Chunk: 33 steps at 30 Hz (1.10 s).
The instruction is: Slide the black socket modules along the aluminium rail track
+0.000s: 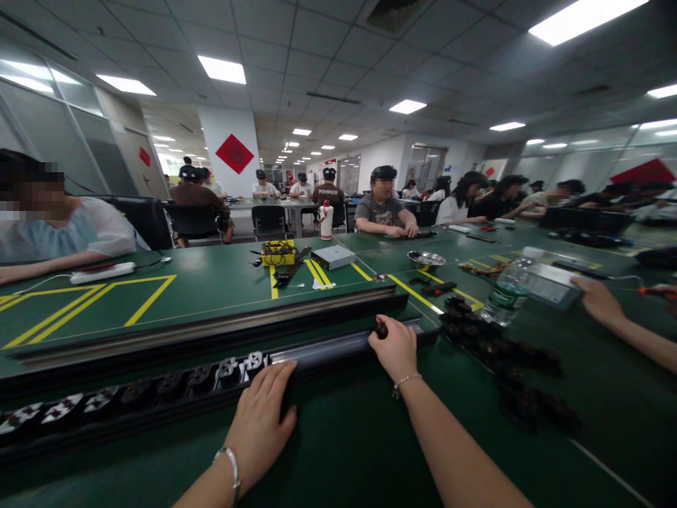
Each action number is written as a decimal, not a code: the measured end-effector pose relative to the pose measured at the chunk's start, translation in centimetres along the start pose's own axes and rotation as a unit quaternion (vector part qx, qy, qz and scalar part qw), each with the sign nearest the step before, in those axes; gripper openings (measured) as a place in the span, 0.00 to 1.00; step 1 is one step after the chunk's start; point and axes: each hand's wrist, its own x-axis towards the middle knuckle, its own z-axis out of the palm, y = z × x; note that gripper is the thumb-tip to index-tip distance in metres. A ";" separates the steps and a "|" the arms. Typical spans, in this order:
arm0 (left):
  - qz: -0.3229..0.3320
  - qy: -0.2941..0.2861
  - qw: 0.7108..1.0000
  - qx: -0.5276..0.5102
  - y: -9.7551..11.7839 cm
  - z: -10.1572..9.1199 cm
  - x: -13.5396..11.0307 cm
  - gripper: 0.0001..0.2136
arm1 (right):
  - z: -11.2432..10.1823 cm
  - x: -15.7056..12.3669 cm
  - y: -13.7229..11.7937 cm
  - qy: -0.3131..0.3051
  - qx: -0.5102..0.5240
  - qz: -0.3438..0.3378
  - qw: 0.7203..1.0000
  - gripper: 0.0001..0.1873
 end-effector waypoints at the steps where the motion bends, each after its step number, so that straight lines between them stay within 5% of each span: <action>1: 0.000 0.001 1.000 -0.001 0.0 0.0 0.0 0.26 | 0.0 0.0 0.0 0.001 -0.001 0.000 1.000 0.20; 7: 0.002 0.000 1.000 -0.002 -0.1 0.1 0.0 0.26 | 0.2 -0.1 0.1 0.023 -0.020 0.004 1.000 0.22; 13: -0.001 -0.007 1.000 -0.008 -0.1 0.0 0.0 0.26 | 0.3 -0.2 0.2 0.029 -0.023 0.006 0.999 0.12; 33: -0.005 -0.007 1.000 0.003 0.0 0.1 0.0 0.26 | 0.2 0.0 0.4 0.015 -0.024 0.011 1.000 0.17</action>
